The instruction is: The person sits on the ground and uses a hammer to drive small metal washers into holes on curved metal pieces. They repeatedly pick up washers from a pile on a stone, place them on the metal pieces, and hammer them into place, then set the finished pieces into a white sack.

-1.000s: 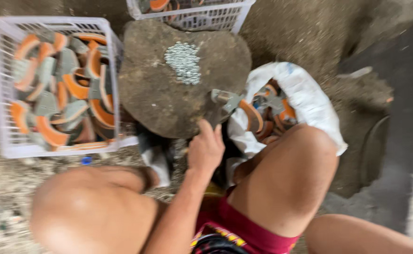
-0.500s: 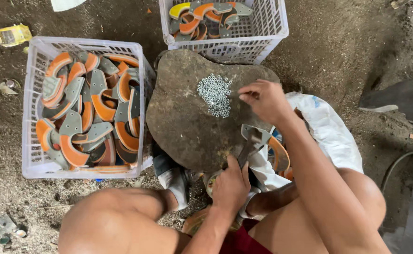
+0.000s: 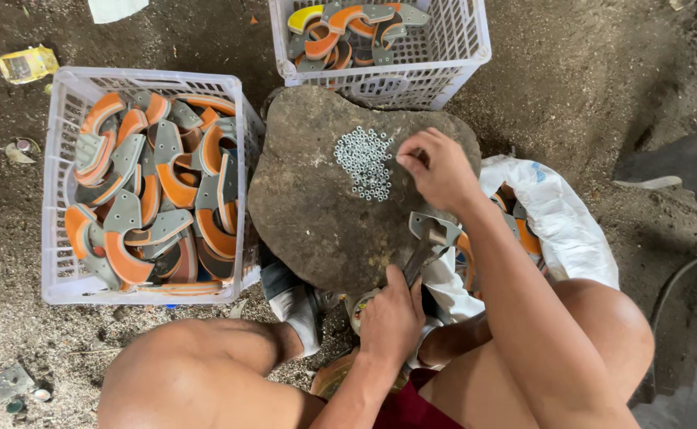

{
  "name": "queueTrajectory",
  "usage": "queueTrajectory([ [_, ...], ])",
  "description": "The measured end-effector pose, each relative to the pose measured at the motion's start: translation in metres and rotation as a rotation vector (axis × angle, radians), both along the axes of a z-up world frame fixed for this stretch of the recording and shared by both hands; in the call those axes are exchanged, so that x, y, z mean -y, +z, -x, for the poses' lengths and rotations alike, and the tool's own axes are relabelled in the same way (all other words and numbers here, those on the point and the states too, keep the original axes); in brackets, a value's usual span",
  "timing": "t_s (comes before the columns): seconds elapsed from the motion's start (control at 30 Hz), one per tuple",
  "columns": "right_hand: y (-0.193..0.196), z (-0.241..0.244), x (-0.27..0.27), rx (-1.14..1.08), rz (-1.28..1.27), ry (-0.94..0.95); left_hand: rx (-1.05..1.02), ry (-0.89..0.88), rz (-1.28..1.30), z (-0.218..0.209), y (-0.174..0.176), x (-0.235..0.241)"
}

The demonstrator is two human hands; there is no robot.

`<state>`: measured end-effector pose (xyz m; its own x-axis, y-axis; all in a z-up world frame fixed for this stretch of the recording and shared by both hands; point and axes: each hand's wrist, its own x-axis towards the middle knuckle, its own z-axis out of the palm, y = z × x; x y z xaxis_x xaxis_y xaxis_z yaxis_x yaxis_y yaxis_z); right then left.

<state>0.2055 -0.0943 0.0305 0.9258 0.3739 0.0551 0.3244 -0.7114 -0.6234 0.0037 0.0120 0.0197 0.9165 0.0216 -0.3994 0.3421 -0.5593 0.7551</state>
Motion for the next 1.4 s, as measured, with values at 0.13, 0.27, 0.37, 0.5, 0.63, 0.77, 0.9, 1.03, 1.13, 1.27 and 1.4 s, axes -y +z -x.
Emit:
queueTrajectory([
  [0.13, 0.028, 0.029, 0.037, -0.252, 0.060, -0.111, -0.014, -0.017, -0.054, 0.001, 0.005, 0.000],
  [0.27, 0.032, 0.053, 0.053, -0.420, 0.130, -0.093, 0.065, -0.037, -0.100, 0.003, 0.007, -0.002],
  [0.37, 0.021, 0.044, 0.047, -0.459, 0.133, -0.021, 0.075, -0.055, -0.136, 0.005, 0.008, -0.003],
  [0.5, 0.016, 0.023, 0.040, -0.524, 0.236, 0.094, 0.112, -0.029, -0.131, 0.008, 0.008, -0.003],
  [0.63, 0.015, 0.014, 0.037, -0.573, 0.269, 0.175, 0.005, -0.050, -0.109, 0.012, 0.006, -0.004],
  [0.77, 0.014, 0.010, 0.036, -0.589, 0.288, 0.188, 0.053, -0.051, -0.149, 0.012, 0.005, -0.004],
  [0.9, 0.011, 0.013, 0.038, -0.585, 0.263, 0.147, 0.080, -0.048, -0.116, 0.014, 0.003, -0.005],
  [1.03, 0.009, 0.016, 0.039, -0.583, 0.228, 0.134, 0.080, -0.049, -0.110, 0.014, 0.002, -0.006],
  [1.13, 0.010, 0.017, 0.040, -0.577, 0.204, 0.132, 0.072, -0.054, -0.115, 0.014, 0.002, -0.006],
  [1.27, 0.012, 0.019, 0.037, -0.598, 0.239, 0.095, 0.061, -0.060, -0.126, 0.014, 0.002, -0.005],
  [1.4, 0.017, 0.021, 0.034, -0.572, 0.227, 0.104, 0.123, -0.043, -0.139, 0.014, 0.003, -0.005],
])
